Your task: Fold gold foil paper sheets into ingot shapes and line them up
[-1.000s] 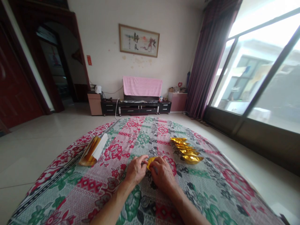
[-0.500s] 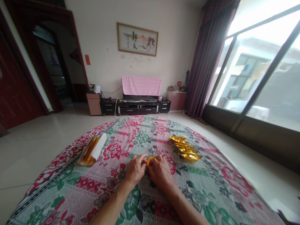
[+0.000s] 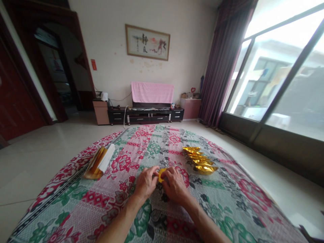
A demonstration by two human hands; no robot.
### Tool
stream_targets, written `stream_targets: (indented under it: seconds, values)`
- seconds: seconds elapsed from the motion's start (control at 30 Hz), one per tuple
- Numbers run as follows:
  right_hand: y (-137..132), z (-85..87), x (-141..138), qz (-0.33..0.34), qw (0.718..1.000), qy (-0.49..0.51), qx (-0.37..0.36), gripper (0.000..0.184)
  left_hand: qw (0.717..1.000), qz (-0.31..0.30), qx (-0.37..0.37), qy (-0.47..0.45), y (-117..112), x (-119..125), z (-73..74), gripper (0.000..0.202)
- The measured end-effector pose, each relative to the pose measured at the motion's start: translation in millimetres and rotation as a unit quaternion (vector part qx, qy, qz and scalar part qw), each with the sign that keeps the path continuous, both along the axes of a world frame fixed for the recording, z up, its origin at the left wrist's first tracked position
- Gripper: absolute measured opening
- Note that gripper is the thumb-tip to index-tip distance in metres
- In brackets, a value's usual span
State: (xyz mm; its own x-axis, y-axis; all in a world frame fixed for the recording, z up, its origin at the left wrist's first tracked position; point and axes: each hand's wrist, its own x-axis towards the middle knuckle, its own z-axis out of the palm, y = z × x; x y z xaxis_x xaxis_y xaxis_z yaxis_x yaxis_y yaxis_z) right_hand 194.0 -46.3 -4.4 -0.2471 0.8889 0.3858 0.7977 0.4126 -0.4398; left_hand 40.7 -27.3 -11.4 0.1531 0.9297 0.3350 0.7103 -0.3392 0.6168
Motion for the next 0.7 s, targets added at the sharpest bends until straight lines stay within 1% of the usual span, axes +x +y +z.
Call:
stream_targets:
  seconds: [0.1, 0.2, 0.43, 0.7]
  values:
    - [-0.8, 0.6, 2.3, 0.016, 1.0, 0.001, -0.005, 0.021, 1.0, 0.001, -0.005, 0.003, -0.1, 0.2, 0.9, 0.04]
    - [-1.5, -1.5, 2.5, 0.014, 1.0, -0.003, 0.003, 0.023, 1.0, 0.007, -0.007, 0.008, -0.7, 0.6, 1.7, 0.04]
    - [-2.4, -3.7, 0.8, 0.003, 1.0, -0.007, 0.018, 0.019, 0.999, 0.0, 0.029, 0.022, -3.2, 3.0, 2.0, 0.039]
    - [-2.5, -3.9, -0.6, 0.001, 1.0, -0.01, 0.019, 0.019, 1.0, 0.006, 0.018, 0.021, -0.9, 4.5, -0.4, 0.041]
